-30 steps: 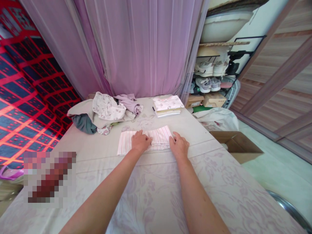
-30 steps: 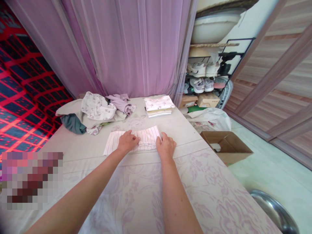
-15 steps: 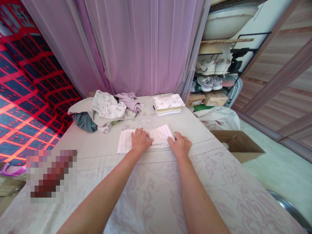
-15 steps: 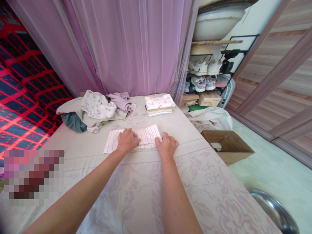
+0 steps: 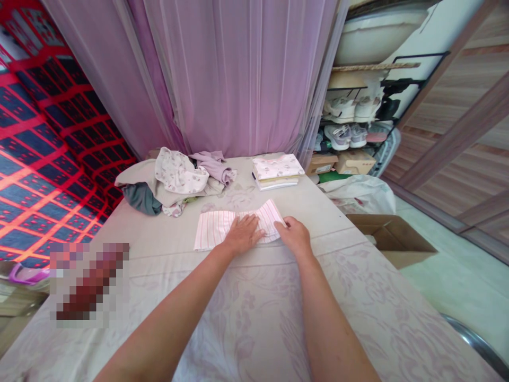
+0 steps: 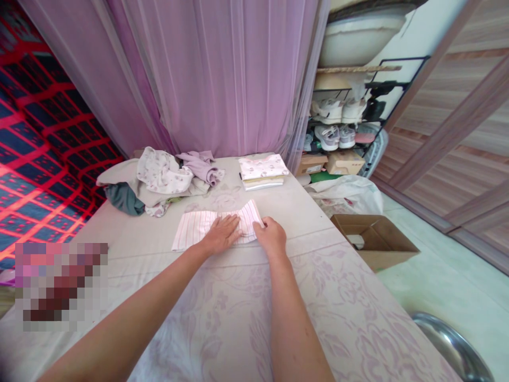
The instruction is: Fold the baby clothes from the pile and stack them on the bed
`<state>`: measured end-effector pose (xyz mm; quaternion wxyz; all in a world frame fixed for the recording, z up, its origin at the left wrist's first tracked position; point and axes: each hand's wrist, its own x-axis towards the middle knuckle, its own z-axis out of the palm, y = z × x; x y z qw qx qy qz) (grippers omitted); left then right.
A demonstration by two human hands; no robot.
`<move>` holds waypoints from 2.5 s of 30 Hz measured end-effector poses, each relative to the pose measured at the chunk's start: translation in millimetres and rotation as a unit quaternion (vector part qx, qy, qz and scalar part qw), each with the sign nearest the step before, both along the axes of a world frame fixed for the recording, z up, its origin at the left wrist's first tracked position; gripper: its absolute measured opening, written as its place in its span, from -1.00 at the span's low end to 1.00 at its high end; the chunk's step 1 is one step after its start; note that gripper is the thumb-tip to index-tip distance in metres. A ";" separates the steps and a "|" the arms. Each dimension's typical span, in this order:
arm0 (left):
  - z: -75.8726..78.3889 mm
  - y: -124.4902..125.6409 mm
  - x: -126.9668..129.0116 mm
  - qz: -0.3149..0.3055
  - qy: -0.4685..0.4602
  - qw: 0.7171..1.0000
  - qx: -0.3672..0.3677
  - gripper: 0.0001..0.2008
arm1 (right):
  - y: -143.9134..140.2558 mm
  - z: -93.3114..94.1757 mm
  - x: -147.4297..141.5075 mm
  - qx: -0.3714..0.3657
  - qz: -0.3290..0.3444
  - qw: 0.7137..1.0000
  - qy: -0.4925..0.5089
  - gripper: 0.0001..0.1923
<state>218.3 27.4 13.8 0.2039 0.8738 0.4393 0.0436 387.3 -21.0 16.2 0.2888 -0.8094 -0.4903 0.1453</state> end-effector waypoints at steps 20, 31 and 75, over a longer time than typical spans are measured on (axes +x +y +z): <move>70.5 30.8 -77.4 0.313 -0.299 0.859 -0.274 -0.87 | 4.7 -4.4 -82.3 0.222 0.212 0.937 0.167 -0.70; 29.4 19.7 -126.3 0.356 -0.356 0.815 -0.287 -0.81 | 5.0 -38.9 -94.3 0.253 0.320 0.912 -0.043 -0.61; 11.7 -18.3 -61.6 0.030 0.074 0.991 0.108 -0.75 | 21.6 -43.3 -40.2 0.260 -0.094 0.916 0.290 -0.58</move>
